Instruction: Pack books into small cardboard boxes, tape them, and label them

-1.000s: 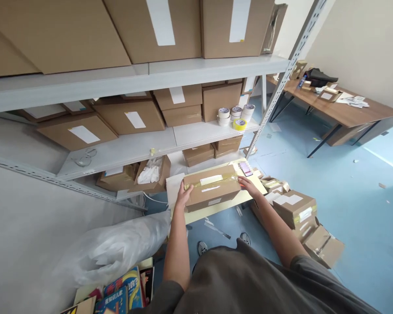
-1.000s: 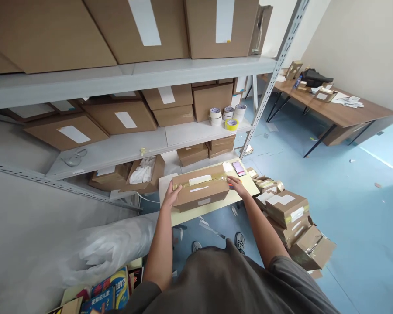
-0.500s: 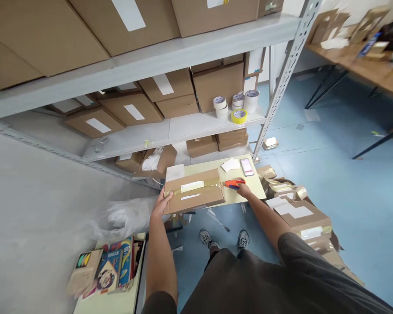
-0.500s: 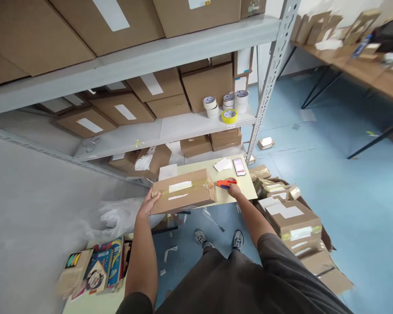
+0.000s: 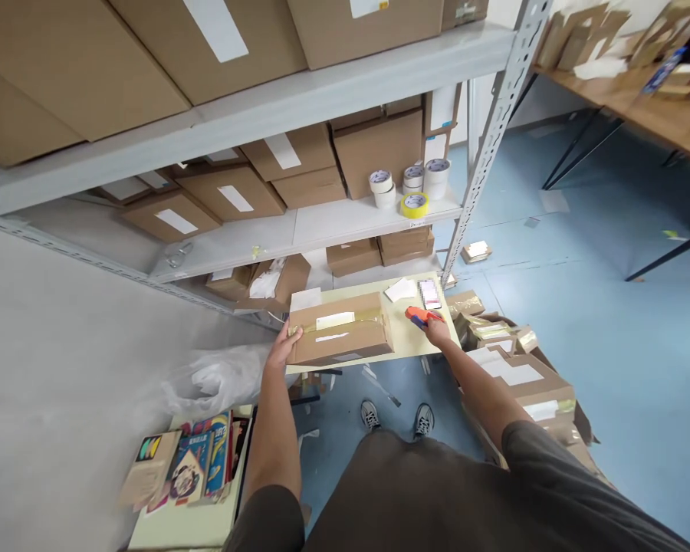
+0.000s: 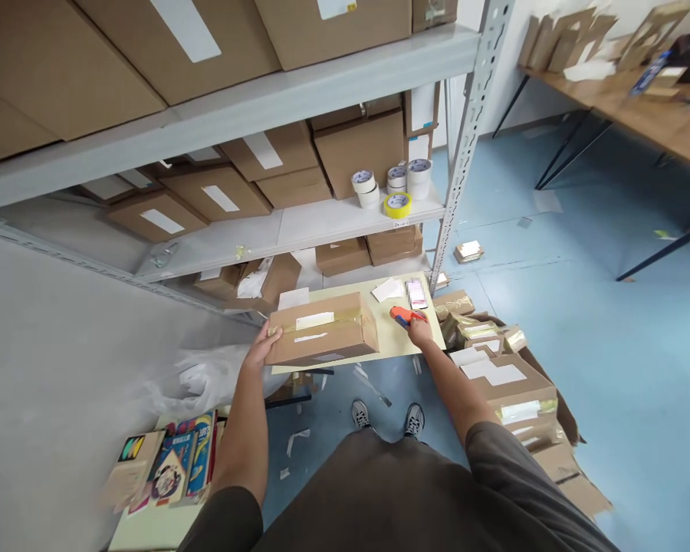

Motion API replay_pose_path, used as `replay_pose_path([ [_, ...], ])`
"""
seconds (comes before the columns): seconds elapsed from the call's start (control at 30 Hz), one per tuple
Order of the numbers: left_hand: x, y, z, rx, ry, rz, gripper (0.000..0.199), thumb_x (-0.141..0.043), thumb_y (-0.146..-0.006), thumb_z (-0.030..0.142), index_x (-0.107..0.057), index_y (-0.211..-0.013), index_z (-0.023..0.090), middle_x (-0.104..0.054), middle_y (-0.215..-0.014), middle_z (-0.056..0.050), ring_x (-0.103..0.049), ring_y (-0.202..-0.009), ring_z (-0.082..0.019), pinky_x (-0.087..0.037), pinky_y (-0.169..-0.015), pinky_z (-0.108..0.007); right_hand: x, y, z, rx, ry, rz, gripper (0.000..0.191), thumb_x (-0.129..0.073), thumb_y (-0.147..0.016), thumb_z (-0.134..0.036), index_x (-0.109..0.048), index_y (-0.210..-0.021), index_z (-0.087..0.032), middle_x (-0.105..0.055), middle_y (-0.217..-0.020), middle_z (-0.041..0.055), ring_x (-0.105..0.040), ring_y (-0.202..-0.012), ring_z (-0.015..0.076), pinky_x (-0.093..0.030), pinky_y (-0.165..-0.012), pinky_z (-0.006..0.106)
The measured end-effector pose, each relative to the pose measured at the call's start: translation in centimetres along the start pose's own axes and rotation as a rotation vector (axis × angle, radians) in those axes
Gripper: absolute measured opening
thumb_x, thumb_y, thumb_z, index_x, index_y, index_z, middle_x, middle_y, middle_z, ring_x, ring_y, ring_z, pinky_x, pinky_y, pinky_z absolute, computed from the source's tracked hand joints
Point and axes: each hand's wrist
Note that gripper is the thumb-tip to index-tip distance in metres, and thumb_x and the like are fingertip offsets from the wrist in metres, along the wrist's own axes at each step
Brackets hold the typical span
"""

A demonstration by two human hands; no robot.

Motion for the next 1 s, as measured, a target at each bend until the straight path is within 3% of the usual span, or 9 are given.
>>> replay_pose_path([
  [0.2, -6.0, -1.6, 0.8, -0.111, 0.009, -0.186, 0.095, -0.086, -0.082, 0.045, -0.042, -0.165, 0.03, -0.065, -0.15, -0.012, -0.065, -0.135, -0.027, -0.049, -0.118, -0.044, 5.8, 4.1, 2.3, 0.003, -0.212, 0.223, 0.024, -0.054, -0.101, -0.044, -0.061, -0.1, -0.021, -0.069, -0.093, 0.0135, -0.064, -0.085, 0.0299, -0.045, -0.076, 0.037],
  [0.3, -8.2, -2.2, 1.0, -0.165, 0.006, -0.209, 0.094, -0.085, -0.082, 0.042, -0.043, -0.165, 0.028, -0.064, -0.151, -0.013, -0.059, -0.143, -0.027, -0.042, -0.123, -0.045, 8.4, 5.9, 2.6, -0.021, -0.293, 0.31, 0.029, -0.05, -0.1, -0.053, -0.055, -0.094, -0.025, -0.063, -0.082, 0.0069, -0.059, -0.074, 0.0273, -0.044, -0.07, 0.036],
  [0.37, -7.9, -2.4, 1.1, -0.17, 0.003, -0.203, 0.093, -0.087, -0.081, 0.04, -0.045, -0.163, 0.026, -0.065, -0.15, -0.013, -0.059, -0.142, -0.027, -0.041, -0.124, -0.045, 9.8, 7.1, 2.4, -0.022, -0.337, 0.351, 0.032, -0.048, -0.099, -0.057, -0.05, -0.089, -0.027, -0.059, -0.076, 0.0037, -0.055, -0.07, 0.0257, -0.043, -0.068, 0.035],
  [0.5, -4.5, -2.3, 0.8, -0.148, 0.014, -0.186, 0.091, -0.089, -0.079, 0.041, -0.05, -0.16, 0.025, -0.069, -0.144, -0.012, -0.067, -0.132, -0.029, -0.046, -0.121, -0.047, 11.7, 9.1, 1.8, 0.042, -0.386, 0.369, 0.037, -0.051, -0.096, -0.061, -0.042, -0.08, -0.028, -0.055, -0.072, 0.0019, -0.052, -0.068, 0.0238, -0.041, -0.065, 0.034],
  [0.57, -3.6, -2.1, 0.2, -0.149, 0.023, -0.172, 0.091, -0.09, -0.078, 0.042, -0.051, -0.159, 0.025, -0.071, -0.14, -0.012, -0.07, -0.128, -0.029, -0.048, -0.119, -0.049, 12.2, 9.7, 1.5, 0.068, -0.405, 0.385, 0.04, -0.052, -0.095, -0.062, -0.041, -0.078, -0.028, -0.054, -0.072, 0.0017, -0.051, -0.067, 0.023, -0.041, -0.064, 0.034],
  [0.63, -4.5, -1.8, -0.6, -0.148, 0.018, -0.184, 0.095, -0.09, -0.078, 0.042, -0.048, -0.161, 0.025, -0.07, -0.142, -0.013, -0.069, -0.129, -0.03, -0.048, -0.119, -0.05, 12.5, 10.1, 1.0, 0.079, -0.424, 0.404, 0.041, -0.052, -0.094, -0.065, -0.041, -0.079, -0.028, -0.054, -0.072, 0.0014, -0.05, -0.066, 0.0225, -0.041, -0.064, 0.034],
  [0.83, -11.4, -1.5, -5.1, -0.073, -0.026, -0.193, 0.103, -0.092, -0.077, 0.042, -0.042, -0.165, 0.024, -0.051, -0.163, -0.018, -0.056, -0.145, -0.031, -0.042, -0.123, -0.045, 13.7, 10.6, -0.1, 0.11, -0.462, 0.368, 0.045, -0.052, -0.095, -0.069, -0.044, -0.081, -0.027, -0.056, -0.072, 0.0015, -0.051, -0.068, 0.0221, -0.042, -0.066, 0.034],
  [1.0, -12.3, -3.0, -6.7, -0.129, -0.021, -0.171, 0.101, -0.087, -0.08, 0.041, -0.039, -0.166, 0.025, -0.048, -0.165, -0.017, -0.052, -0.149, -0.029, -0.039, -0.124, -0.044, 14.8, 11.4, -0.3, 0.131, -0.454, 0.35, 0.044, -0.051, -0.096, -0.069, -0.047, -0.083, -0.027, -0.059, -0.077, 0.0029, -0.053, -0.071, 0.0232, -0.044, -0.069, 0.035],
])
Point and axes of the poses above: each hand's wrist, its own y-axis away from the middle knuckle, its own x-axis out of the back of the hand, z = x × y
